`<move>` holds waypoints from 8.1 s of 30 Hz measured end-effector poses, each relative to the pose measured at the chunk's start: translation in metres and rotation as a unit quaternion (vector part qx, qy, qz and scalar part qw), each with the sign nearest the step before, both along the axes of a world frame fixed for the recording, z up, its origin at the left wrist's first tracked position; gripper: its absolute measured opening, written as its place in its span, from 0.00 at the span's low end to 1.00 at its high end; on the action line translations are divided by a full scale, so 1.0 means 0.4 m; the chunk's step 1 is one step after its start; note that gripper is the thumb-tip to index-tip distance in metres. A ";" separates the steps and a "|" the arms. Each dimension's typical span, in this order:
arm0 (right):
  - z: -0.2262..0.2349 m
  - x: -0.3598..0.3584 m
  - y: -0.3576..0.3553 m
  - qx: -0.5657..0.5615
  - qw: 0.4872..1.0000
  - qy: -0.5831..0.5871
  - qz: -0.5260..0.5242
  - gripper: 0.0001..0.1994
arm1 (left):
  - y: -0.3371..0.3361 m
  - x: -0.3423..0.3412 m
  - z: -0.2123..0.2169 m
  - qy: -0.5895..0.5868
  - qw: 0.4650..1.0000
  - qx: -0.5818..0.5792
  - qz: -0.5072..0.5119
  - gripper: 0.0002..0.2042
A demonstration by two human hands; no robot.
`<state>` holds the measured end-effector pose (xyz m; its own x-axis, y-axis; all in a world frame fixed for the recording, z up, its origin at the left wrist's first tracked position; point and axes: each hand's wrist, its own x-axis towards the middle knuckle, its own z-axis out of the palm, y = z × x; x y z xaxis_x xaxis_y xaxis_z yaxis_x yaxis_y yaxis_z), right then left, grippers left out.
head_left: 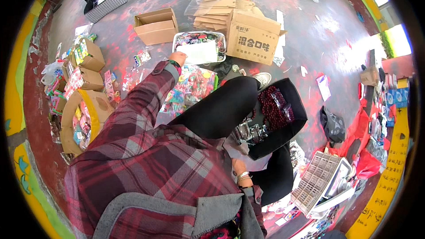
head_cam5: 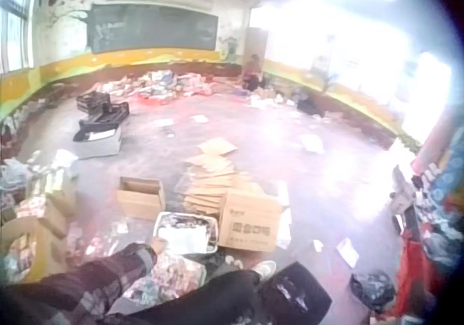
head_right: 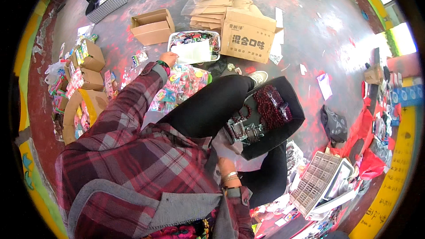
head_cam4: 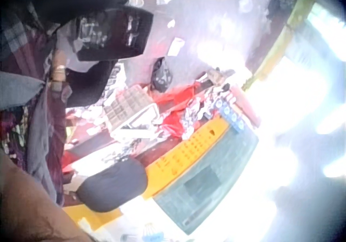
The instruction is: The person sits on the floor and wipes red beaded bracelets with a cloth. They then place the bracelets into small clear plastic bags and seal them. The person repeats this process for multiple bracelets, placing the finished packages into a black tray.
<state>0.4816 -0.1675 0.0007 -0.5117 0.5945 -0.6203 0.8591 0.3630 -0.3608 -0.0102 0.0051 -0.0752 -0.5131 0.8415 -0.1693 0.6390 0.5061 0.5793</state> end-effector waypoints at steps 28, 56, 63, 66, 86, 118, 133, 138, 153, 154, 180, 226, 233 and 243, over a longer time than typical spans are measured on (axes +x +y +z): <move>0.003 -0.033 0.065 -0.056 0.996 -0.010 -0.064 0.12 | 0.110 -0.140 -0.273 -0.415 0.833 -0.079 0.358 0.15; 0.025 -0.036 0.072 -0.019 0.999 0.006 -0.026 0.11 | 0.159 -0.119 -0.164 -0.068 0.994 -0.034 0.078 0.23; 0.021 -0.036 0.057 -0.022 0.998 -0.017 -0.050 0.18 | 0.086 0.022 0.230 -0.251 0.963 0.095 0.037 0.13; 0.010 -0.022 0.054 -0.017 0.999 -0.006 -0.031 0.16 | 0.027 0.049 0.279 -0.523 0.821 0.222 0.057 0.08; 0.050 -0.030 0.041 0.041 0.999 0.001 -0.009 0.09 | -0.384 0.308 0.021 -0.728 0.603 0.001 0.326 0.14; 0.406 -0.135 0.141 -0.304 0.582 0.634 -0.408 0.41 | -0.290 0.273 0.618 -0.450 0.778 -0.162 -0.407 0.14; 0.303 -0.139 0.085 -0.338 0.604 0.537 -0.481 0.22 | -0.303 0.311 0.531 -0.424 0.878 -0.075 -0.209 0.14; 0.306 -0.141 0.086 -0.340 0.602 0.539 -0.481 0.22 | -0.305 0.315 0.529 -0.456 0.867 -0.066 -0.189 0.12; 0.286 -0.138 0.089 -0.343 0.587 0.537 -0.499 0.21 | -0.305 0.339 0.468 -0.448 0.873 -0.082 -0.175 0.11; 0.281 -0.136 0.088 -0.341 0.588 0.536 -0.501 0.21 | -0.305 0.332 0.464 -0.453 0.869 -0.088 -0.179 0.11; 0.299 -0.144 0.083 -0.357 0.579 0.539 -0.496 0.13 | -0.356 0.364 0.737 0.245 0.850 0.204 -0.420 0.04; 0.281 -0.145 0.081 -0.367 0.560 0.541 -0.509 0.16 | -0.343 -0.050 0.616 -0.500 0.785 0.221 -0.291 0.09; 0.281 -0.153 0.095 -0.307 0.586 0.552 -0.508 0.16 | -0.300 0.146 0.579 -0.421 0.850 -0.113 -0.297 0.16; 0.300 -0.146 0.149 -0.270 0.651 0.530 -0.471 0.15 | -0.255 0.301 0.445 -0.641 0.679 -0.173 -0.315 0.23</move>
<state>0.4232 -0.1079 0.1208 -0.3893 0.7957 -0.4640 -0.2267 -0.5710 -0.7890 0.1104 -0.0969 0.1029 0.6844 0.6218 -0.3808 -0.1244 0.6142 0.7793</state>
